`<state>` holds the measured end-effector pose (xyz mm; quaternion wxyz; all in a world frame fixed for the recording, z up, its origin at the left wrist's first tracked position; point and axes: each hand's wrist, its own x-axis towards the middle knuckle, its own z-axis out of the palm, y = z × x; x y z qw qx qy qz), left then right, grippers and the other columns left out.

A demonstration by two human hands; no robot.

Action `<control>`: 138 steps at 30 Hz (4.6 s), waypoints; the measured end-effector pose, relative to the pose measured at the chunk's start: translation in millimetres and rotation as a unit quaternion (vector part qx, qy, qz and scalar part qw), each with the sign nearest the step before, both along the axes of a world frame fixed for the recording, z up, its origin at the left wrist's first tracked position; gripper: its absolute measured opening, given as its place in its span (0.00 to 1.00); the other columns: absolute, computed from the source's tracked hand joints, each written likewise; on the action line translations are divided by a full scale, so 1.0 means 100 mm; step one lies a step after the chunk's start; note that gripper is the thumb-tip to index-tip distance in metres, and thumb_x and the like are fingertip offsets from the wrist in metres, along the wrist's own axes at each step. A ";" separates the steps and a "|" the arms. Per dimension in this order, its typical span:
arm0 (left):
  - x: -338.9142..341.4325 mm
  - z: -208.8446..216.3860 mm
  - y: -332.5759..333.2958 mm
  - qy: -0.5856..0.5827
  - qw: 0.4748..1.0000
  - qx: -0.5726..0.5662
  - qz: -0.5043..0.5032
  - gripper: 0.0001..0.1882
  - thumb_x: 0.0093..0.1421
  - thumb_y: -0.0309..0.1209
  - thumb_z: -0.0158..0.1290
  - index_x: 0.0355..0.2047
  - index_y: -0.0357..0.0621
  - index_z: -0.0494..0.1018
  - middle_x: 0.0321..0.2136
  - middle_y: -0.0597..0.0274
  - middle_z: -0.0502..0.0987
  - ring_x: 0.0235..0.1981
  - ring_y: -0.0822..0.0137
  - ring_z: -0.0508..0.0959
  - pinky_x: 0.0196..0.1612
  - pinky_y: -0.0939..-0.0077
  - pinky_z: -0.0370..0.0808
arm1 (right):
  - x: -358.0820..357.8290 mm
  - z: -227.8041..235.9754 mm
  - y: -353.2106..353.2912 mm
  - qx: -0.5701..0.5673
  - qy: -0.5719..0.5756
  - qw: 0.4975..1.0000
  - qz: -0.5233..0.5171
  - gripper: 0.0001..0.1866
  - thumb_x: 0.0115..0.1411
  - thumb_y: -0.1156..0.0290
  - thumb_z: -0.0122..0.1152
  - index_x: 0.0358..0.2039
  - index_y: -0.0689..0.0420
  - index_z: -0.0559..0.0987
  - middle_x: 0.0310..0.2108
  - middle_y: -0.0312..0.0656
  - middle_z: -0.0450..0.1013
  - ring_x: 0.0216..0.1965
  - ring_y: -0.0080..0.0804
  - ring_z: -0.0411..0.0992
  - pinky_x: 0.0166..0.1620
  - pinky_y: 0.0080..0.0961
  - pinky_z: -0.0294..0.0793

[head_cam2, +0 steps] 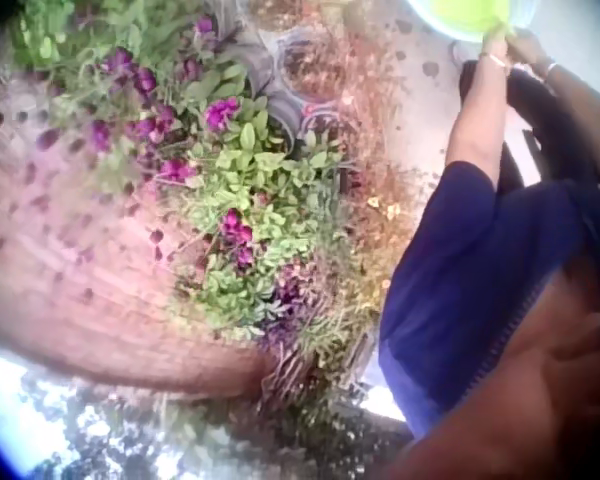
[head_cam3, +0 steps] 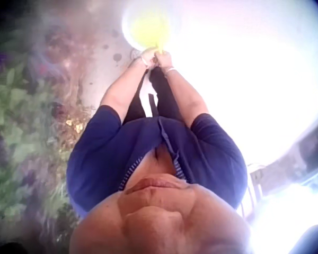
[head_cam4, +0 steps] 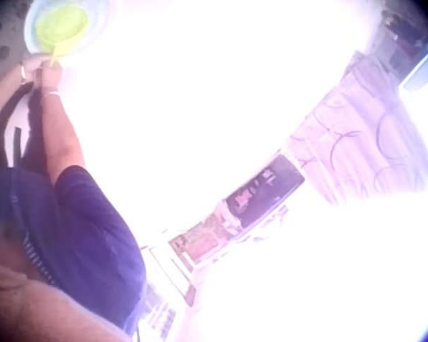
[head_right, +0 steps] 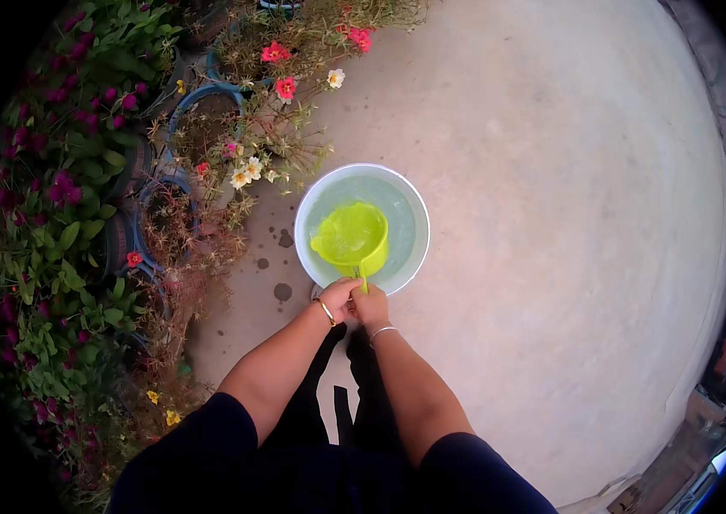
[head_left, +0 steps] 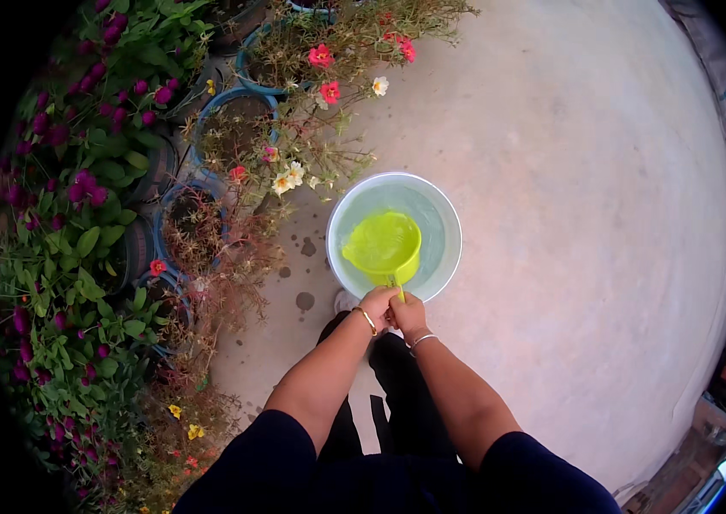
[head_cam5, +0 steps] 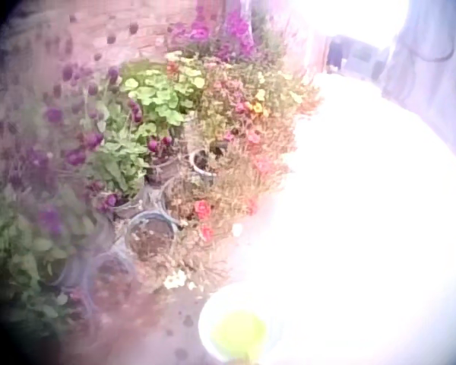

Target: The person waters potted plants using a green scoop to pour water from a white bucket over the soil and leaves of various plants in a courtyard area.

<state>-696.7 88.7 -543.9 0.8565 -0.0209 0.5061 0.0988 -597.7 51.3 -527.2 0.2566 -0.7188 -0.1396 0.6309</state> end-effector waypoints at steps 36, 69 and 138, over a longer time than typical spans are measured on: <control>-4.17 5.83 1.17 0.076 0.750 0.512 0.413 0.12 0.64 0.39 0.40 0.34 0.45 0.67 0.13 0.72 0.64 0.07 0.80 0.59 0.08 0.85 0.53 | -4.31 5.71 1.82 0.458 0.163 0.815 0.315 0.05 0.57 0.73 0.44 0.30 0.59 0.69 0.16 0.31 0.65 0.13 0.15 0.60 0.16 0.13 0.57; -4.18 5.83 1.59 0.074 0.785 0.474 0.392 0.13 0.63 0.38 0.39 0.38 0.42 0.67 0.21 0.67 0.69 0.09 0.79 0.63 0.08 0.86 0.56 | -4.30 5.90 2.16 0.366 0.204 0.860 0.293 0.08 0.57 0.74 0.43 0.34 0.62 0.69 0.19 0.35 0.66 0.14 0.18 0.60 0.17 0.15 0.59; -0.93 4.90 1.41 -0.098 0.832 0.546 -0.003 0.19 0.62 0.43 0.42 0.46 0.43 0.64 0.29 0.66 0.69 0.24 0.74 0.71 0.23 0.79 0.69 | -1.18 4.99 1.18 0.463 -0.102 0.879 0.051 0.07 0.61 0.73 0.44 0.40 0.58 0.63 0.23 0.32 0.63 0.21 0.15 0.61 0.22 0.14 0.62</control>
